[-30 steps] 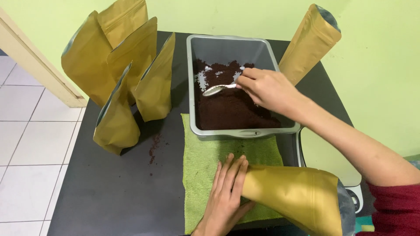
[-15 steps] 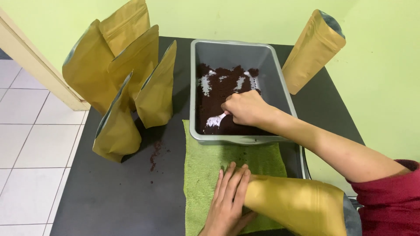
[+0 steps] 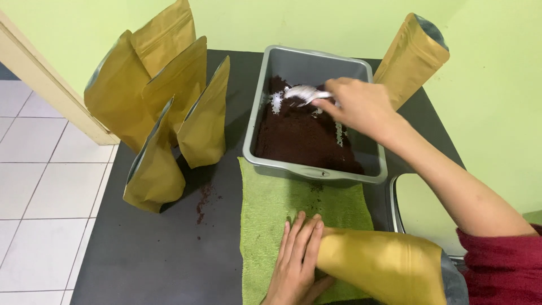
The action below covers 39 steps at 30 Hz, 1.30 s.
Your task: Filling stand-up pouches with ground coffee using a small spoon and weighing them on a digital scale.
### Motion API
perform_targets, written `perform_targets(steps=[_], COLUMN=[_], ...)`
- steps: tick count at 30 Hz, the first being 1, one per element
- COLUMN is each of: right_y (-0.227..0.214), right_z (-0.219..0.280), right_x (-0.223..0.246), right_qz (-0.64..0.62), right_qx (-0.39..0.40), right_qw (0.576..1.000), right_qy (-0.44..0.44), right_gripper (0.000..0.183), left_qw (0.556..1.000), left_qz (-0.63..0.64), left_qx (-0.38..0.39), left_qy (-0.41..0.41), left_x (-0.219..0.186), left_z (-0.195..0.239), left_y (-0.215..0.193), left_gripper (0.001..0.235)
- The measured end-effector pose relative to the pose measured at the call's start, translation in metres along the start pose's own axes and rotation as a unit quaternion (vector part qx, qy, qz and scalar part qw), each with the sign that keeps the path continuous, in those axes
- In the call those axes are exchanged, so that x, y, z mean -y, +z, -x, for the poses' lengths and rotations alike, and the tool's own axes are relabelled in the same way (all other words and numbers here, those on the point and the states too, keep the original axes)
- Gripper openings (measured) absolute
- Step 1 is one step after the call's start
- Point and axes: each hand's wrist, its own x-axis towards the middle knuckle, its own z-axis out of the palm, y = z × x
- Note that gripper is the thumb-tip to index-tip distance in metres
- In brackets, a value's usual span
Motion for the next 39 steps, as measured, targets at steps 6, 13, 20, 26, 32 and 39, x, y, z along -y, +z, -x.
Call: perform_targets(steps=[6, 13, 20, 26, 32, 39], right_y=[0.045, 0.047, 0.046, 0.048, 0.05, 0.045], right_z=[0.045, 0.06, 0.052, 0.039, 0.033, 0.029], right_x=[-0.055, -0.053, -0.063, -0.076, -0.083, -0.07], right_qz=[0.137, -0.246, -0.282, -0.307, -0.294, -0.262], right_qx=[-0.152, -0.05, -0.061, -0.021, -0.019, -0.031], right_qw=[0.978, 0.964, 0.957, 0.95, 0.952, 0.958], right_qy=[0.049, 0.089, -0.02, -0.048, -0.081, -0.113], right_gripper=[0.05, 0.041, 0.03, 0.029, 0.025, 0.014], left_qw=[0.999, 0.993, 0.938, 0.931, 0.925, 0.939], left_qz=[0.045, 0.084, 0.049, 0.07, 0.1, 0.072], left_qx=[0.01, -0.013, -0.147, -0.137, -0.129, -0.109], left_qy=[0.02, -0.086, -0.31, -0.332, -0.344, -0.317], left_x=[-0.008, -0.013, -0.007, -0.021, -0.018, -0.01], left_z=[-0.002, -0.004, -0.006, -0.024, -0.029, -0.012], left_y=[-0.005, -0.016, -0.045, -0.049, -0.046, -0.037], left_gripper=[0.102, 0.109, 0.085, 0.13, 0.134, 0.133])
